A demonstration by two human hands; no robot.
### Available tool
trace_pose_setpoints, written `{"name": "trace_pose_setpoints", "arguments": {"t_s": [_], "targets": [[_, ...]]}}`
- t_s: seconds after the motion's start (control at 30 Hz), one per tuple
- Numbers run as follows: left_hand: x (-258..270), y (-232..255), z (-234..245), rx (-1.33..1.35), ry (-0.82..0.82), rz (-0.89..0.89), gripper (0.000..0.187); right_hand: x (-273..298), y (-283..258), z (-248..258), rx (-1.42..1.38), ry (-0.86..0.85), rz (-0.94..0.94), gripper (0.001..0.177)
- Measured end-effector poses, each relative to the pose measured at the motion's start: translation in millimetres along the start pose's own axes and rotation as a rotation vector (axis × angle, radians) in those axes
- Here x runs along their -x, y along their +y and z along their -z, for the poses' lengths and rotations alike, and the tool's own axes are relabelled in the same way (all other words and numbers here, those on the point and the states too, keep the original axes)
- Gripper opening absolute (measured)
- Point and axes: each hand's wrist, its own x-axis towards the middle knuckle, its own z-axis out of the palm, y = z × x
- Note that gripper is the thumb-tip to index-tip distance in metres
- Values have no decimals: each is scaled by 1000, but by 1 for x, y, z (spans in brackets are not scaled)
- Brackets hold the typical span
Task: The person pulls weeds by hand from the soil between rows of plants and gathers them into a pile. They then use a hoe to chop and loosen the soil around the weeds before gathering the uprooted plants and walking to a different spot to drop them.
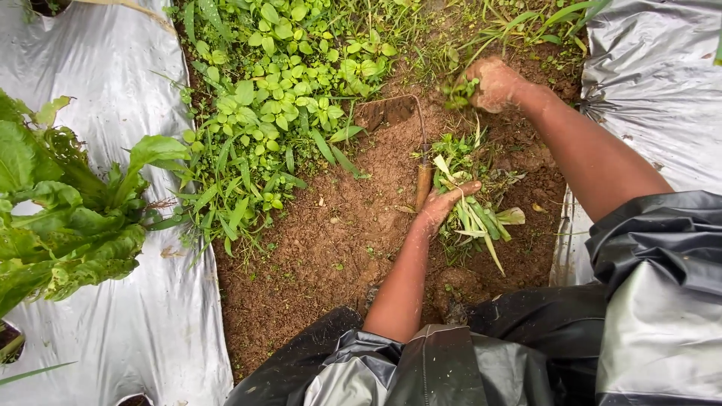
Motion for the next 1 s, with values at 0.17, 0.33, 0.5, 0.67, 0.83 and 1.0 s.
{"name": "trace_pose_setpoints", "arguments": {"t_s": [0.17, 0.33, 0.5, 0.67, 0.83, 1.0], "targets": [[-53, -50, -7, 187, 56, -269, 95, 51, 13, 42, 182, -559, -199, 51], [-8, -23, -18, 333, 65, -289, 120, 105, -11, 73, 264, -588, -176, 90], [-71, -55, -29, 299, 90, -345, 135, 170, -73, 60, 435, -695, -89, 77], [-10, -28, -39, 424, 119, -462, 119, 107, 47, -44, 448, -512, 79, 47], [-96, -82, -15, 584, 43, -369, 90, 138, 9, -15, 175, -588, 62, 82], [-59, -74, -6, 129, 157, -350, 136, 173, -17, -12, -94, -364, -95, 40]]}}
